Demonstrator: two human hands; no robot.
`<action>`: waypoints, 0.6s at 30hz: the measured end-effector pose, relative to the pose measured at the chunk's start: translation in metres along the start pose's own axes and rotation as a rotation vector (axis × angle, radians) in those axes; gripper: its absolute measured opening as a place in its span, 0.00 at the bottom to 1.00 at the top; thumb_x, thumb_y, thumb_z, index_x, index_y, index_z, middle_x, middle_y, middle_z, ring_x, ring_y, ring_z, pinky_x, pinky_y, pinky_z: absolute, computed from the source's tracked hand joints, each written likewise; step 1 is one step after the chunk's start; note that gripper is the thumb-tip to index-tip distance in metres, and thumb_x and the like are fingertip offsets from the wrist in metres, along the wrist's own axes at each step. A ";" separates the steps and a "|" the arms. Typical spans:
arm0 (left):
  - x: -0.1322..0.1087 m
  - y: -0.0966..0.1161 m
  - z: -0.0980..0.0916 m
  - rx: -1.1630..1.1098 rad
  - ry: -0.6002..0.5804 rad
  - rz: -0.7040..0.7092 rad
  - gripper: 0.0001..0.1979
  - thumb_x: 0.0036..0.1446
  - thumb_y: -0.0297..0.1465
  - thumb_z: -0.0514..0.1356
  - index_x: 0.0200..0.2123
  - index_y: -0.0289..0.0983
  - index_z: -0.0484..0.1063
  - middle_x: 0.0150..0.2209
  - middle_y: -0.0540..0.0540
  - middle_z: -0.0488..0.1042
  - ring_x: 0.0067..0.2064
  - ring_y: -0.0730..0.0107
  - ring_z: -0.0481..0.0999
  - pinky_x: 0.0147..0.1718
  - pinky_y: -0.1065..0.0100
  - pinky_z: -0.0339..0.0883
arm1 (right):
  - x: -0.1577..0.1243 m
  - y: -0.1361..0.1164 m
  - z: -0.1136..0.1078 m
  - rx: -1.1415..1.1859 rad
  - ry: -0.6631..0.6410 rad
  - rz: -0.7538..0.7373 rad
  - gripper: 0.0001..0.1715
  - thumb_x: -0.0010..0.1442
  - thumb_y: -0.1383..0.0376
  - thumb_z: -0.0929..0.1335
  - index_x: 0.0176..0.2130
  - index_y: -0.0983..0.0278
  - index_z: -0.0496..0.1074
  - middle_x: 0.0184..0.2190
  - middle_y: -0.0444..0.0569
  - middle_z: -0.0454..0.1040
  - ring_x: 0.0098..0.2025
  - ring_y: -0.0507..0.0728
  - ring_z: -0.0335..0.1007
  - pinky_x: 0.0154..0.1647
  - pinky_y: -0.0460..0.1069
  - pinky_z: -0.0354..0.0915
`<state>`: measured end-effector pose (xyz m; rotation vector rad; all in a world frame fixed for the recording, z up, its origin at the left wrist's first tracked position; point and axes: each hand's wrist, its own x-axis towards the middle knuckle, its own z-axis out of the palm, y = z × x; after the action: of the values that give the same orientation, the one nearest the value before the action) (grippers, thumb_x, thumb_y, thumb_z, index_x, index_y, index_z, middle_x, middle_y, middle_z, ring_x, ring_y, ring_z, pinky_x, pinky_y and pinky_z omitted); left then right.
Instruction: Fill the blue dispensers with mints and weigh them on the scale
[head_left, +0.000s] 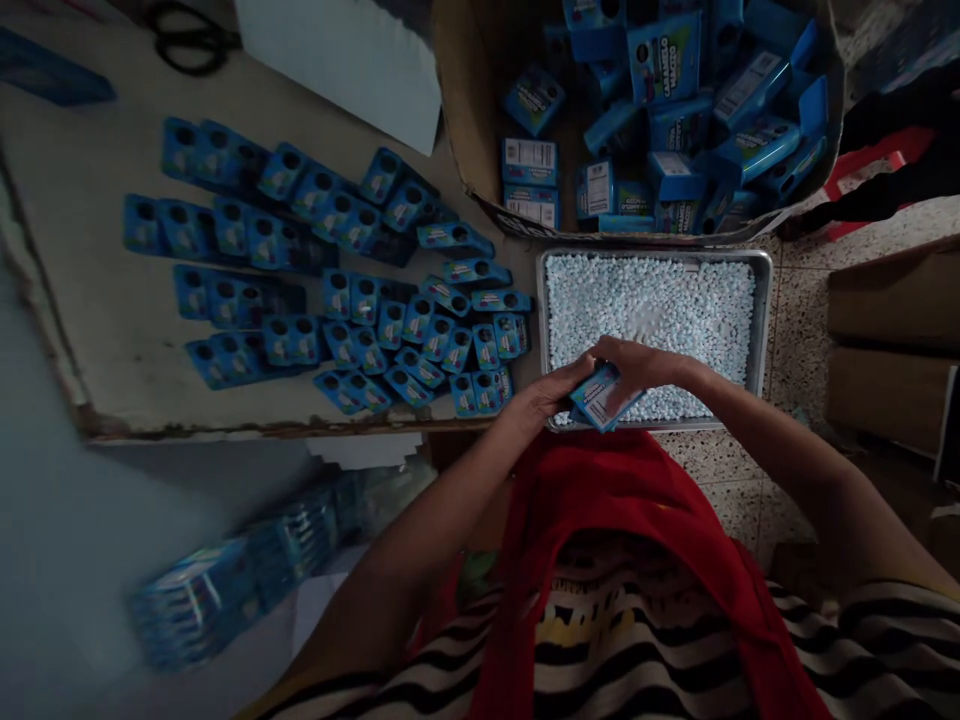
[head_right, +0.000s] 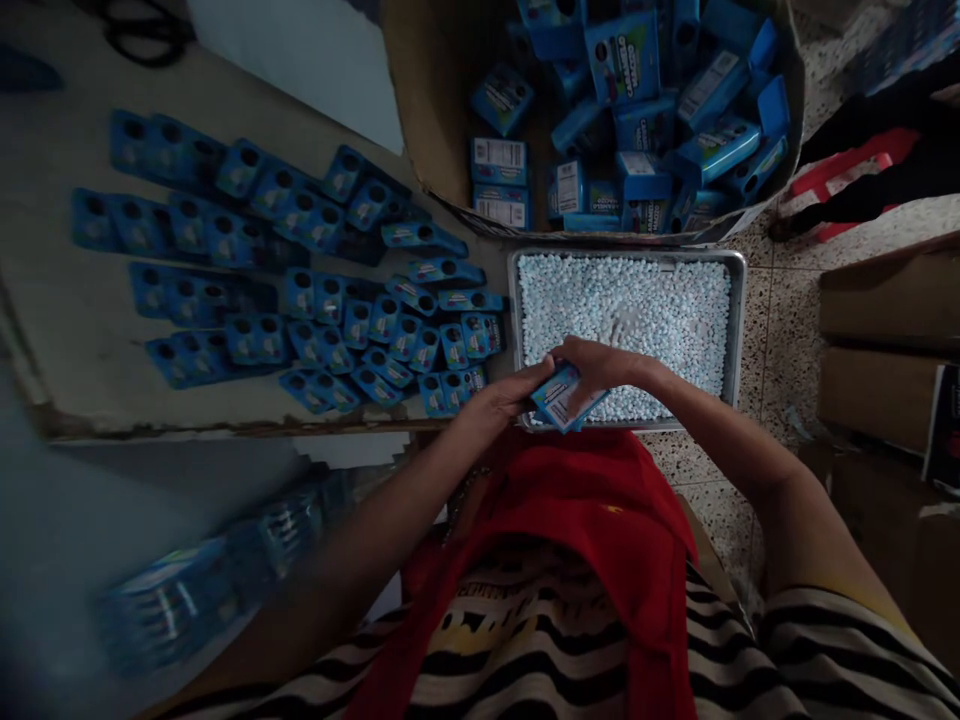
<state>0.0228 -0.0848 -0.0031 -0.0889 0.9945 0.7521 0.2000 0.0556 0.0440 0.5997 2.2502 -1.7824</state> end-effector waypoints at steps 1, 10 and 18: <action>0.004 0.000 0.000 0.002 0.014 -0.016 0.28 0.46 0.45 0.85 0.40 0.33 0.81 0.35 0.41 0.86 0.34 0.61 0.84 0.36 0.65 0.80 | -0.003 0.006 0.000 0.039 0.024 0.044 0.45 0.42 0.60 0.89 0.58 0.60 0.82 0.51 0.51 0.81 0.51 0.63 0.77 0.55 0.56 0.74; 0.019 -0.017 0.014 0.016 0.129 0.049 0.40 0.38 0.28 0.84 0.56 0.38 0.77 0.33 0.52 0.82 0.31 0.68 0.81 0.31 0.73 0.72 | -0.045 0.060 0.028 1.015 0.426 0.286 0.46 0.33 0.61 0.90 0.52 0.61 0.83 0.38 0.43 0.85 0.38 0.56 0.80 0.41 0.49 0.75; 0.034 -0.008 0.005 -0.182 0.313 -0.033 0.08 0.59 0.28 0.68 0.42 0.37 0.76 0.26 0.51 0.77 0.29 0.70 0.78 0.33 0.72 0.76 | -0.082 0.072 0.059 1.310 0.765 0.162 0.42 0.32 0.58 0.91 0.48 0.55 0.84 0.40 0.42 0.85 0.39 0.54 0.80 0.44 0.48 0.77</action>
<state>0.0419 -0.0711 -0.0289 -0.3897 1.2153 0.8122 0.2995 -0.0025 -0.0009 1.8102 0.8170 -3.0969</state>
